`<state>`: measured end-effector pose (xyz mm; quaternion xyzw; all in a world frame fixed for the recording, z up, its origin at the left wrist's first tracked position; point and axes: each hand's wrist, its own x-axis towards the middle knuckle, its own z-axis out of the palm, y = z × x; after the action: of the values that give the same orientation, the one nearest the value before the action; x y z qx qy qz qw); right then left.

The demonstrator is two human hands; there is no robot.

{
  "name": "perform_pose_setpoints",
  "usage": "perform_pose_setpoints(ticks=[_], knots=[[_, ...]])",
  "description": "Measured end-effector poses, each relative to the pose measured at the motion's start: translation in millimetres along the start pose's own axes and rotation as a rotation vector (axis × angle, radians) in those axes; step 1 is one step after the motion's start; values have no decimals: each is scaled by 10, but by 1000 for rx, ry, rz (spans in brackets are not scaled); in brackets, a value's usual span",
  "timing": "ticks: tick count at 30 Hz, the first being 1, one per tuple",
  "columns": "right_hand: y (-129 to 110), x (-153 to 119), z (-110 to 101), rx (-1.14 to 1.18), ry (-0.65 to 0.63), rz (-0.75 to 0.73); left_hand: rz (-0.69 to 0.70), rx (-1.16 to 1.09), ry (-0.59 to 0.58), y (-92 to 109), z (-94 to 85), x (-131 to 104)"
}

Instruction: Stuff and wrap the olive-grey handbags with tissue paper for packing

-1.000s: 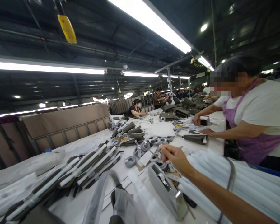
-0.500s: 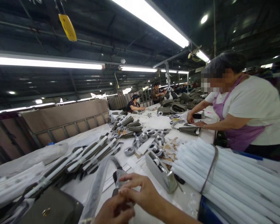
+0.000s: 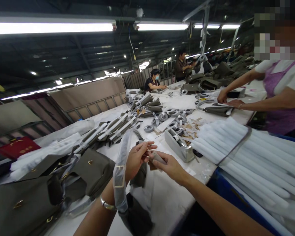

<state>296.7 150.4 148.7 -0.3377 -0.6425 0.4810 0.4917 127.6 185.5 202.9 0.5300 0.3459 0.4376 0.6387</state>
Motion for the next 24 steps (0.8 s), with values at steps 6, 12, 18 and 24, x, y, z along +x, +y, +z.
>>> perform_pose_setpoints(ticks=[6, 12, 18, 24], knots=[[98, -36, -81, 15, 217, 98, 80, 231, 169, 5, 16, 65], [46, -69, -105, 267, 255, 206, 84, 335, -65, -32, 54, 69], [71, -66, -178, 262, 311, 154, 80, 383, -48, -67, 119, 98], [112, -123, -307, 223, 312, 161, 148, 356, 53, 26, 127, 109]])
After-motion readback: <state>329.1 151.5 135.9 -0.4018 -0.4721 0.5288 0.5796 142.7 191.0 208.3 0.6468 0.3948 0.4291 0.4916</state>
